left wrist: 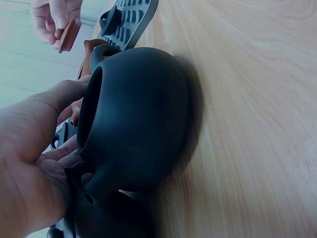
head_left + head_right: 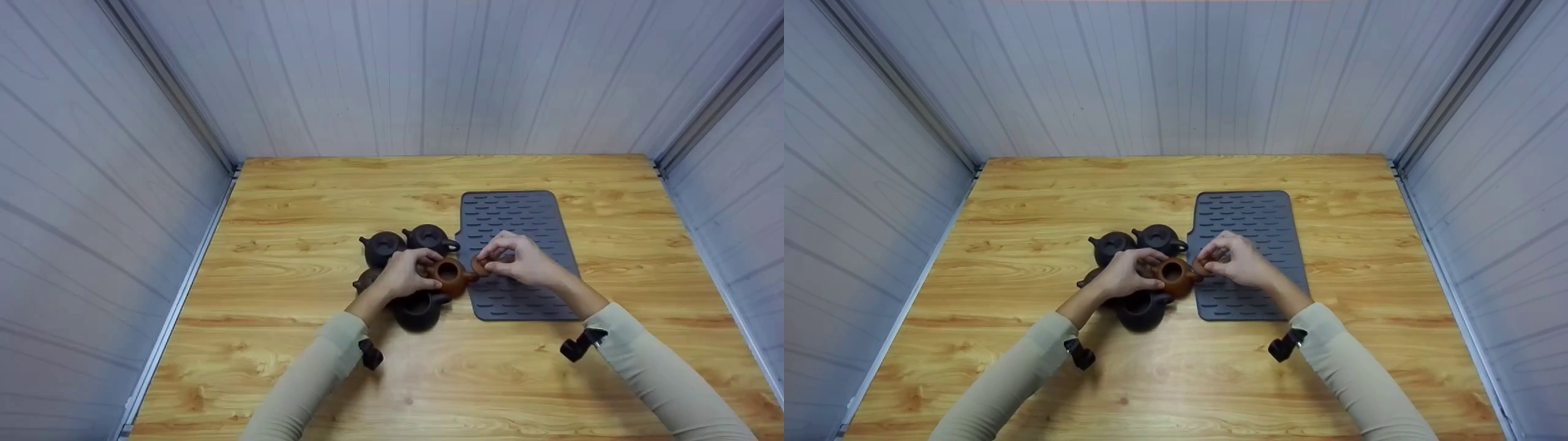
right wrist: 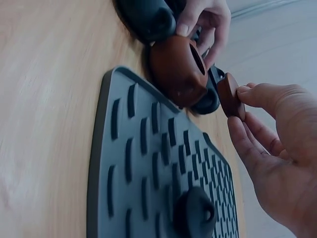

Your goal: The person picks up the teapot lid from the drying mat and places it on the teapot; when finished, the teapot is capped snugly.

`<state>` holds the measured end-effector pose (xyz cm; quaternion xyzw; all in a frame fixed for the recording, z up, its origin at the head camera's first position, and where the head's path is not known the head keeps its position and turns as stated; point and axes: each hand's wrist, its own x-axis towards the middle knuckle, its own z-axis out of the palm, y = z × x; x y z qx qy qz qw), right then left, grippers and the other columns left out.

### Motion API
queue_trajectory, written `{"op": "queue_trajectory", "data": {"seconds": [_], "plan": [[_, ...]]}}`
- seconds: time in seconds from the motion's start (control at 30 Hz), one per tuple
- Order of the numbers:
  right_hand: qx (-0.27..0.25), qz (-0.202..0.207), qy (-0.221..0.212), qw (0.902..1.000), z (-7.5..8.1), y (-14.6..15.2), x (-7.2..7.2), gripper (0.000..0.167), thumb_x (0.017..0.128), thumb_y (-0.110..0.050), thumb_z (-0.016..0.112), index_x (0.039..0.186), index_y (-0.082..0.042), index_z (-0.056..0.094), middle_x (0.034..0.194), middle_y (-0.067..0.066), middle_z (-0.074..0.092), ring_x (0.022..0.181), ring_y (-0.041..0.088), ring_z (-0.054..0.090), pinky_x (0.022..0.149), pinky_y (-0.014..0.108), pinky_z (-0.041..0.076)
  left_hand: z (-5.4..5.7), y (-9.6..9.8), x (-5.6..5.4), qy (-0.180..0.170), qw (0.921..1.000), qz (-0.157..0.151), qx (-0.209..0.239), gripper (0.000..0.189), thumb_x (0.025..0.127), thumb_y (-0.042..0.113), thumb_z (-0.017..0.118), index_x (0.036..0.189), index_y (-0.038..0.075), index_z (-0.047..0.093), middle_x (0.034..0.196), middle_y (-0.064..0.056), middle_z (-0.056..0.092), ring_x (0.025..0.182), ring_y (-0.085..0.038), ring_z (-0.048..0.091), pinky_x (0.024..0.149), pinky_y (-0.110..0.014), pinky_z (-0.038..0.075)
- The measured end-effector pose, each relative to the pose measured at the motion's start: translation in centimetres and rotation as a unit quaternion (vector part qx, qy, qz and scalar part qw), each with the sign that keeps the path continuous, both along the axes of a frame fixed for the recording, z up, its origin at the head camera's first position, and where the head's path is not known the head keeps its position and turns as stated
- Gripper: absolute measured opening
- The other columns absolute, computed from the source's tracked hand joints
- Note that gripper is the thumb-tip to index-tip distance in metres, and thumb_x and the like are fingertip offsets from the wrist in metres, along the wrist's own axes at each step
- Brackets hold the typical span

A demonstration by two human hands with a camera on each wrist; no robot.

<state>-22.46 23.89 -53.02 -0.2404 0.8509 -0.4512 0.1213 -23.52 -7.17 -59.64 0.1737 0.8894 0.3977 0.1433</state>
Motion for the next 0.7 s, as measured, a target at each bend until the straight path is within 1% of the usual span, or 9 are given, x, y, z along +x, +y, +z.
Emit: {"op": "queue_trajectory", "data": {"seconds": [0.1,0.27,0.43,0.57,0.6,0.7], "plan": [[-0.002,0.001,-0.004,1.0,0.2,-0.8,-0.1,0.014,0.104,-0.014,0.083,0.116,-0.009,0.085,0.124,0.016,0.073,0.116,0.021,0.065,0.096,0.03,0.06,0.1,0.0,0.0,0.002,1.0,-0.002,-0.008,0.052,0.09,0.03,0.098,0.139,0.023,0.079,0.134,-0.006,0.084,0.127,-0.024,0.079,0.113,-0.044,0.061],[-0.013,0.006,-0.006,0.9999,0.4,-2.1,-0.2,0.014,0.104,-0.014,0.082,0.117,-0.01,0.085,0.123,0.016,0.073,0.116,0.024,0.066,0.095,0.029,0.06,0.4,0.0,0.1,0.009,0.9998,-0.006,-0.017,0.057,0.091,0.03,0.097,0.144,0.024,0.077,0.135,-0.006,0.084,0.128,-0.023,0.079,0.113,-0.044,0.061],[-0.025,0.022,-0.007,0.9994,0.5,-3.4,-0.4,0.015,0.104,-0.013,0.082,0.118,-0.009,0.084,0.124,0.017,0.072,0.118,0.027,0.067,0.098,0.033,0.063,0.2,0.0,0.0,0.026,0.999,-0.012,-0.034,0.061,0.092,0.033,0.096,0.149,0.027,0.076,0.134,-0.004,0.085,0.129,-0.022,0.078,0.113,-0.043,0.061],[-0.028,0.032,-0.015,0.999,0.4,-4.1,-0.5,0.016,0.104,-0.013,0.082,0.119,-0.007,0.083,0.126,0.018,0.071,0.119,0.026,0.067,0.1,0.036,0.063,-0.4,0.0,-0.3,0.037,0.9984,-0.015,-0.04,0.062,0.091,0.036,0.097,0.149,0.03,0.076,0.139,-0.003,0.083,0.129,-0.022,0.077,0.111,-0.043,0.061],[-0.027,0.034,-0.018,0.9989,0.4,-4.3,-0.5,0.016,0.105,-0.012,0.081,0.119,-0.007,0.083,0.126,0.018,0.07,0.12,0.027,0.067,0.1,0.035,0.063,-0.5,0.0,-0.3,0.038,0.9984,-0.015,-0.04,0.062,0.091,0.036,0.097,0.149,0.031,0.076,0.14,-0.003,0.082,0.126,-0.021,0.077,0.11,-0.043,0.061],[-0.028,0.038,-0.026,0.9986,0.1,-4.7,-0.6,0.016,0.105,-0.012,0.08,0.12,-0.006,0.083,0.127,0.018,0.07,0.121,0.029,0.067,0.102,0.039,0.063,-0.4,-0.1,-0.3,0.04,0.9983,-0.012,-0.039,0.062,0.091,0.036,0.097,0.149,0.032,0.076,0.139,-0.002,0.083,0.118,-0.019,0.077,0.107,-0.042,0.061]]}}
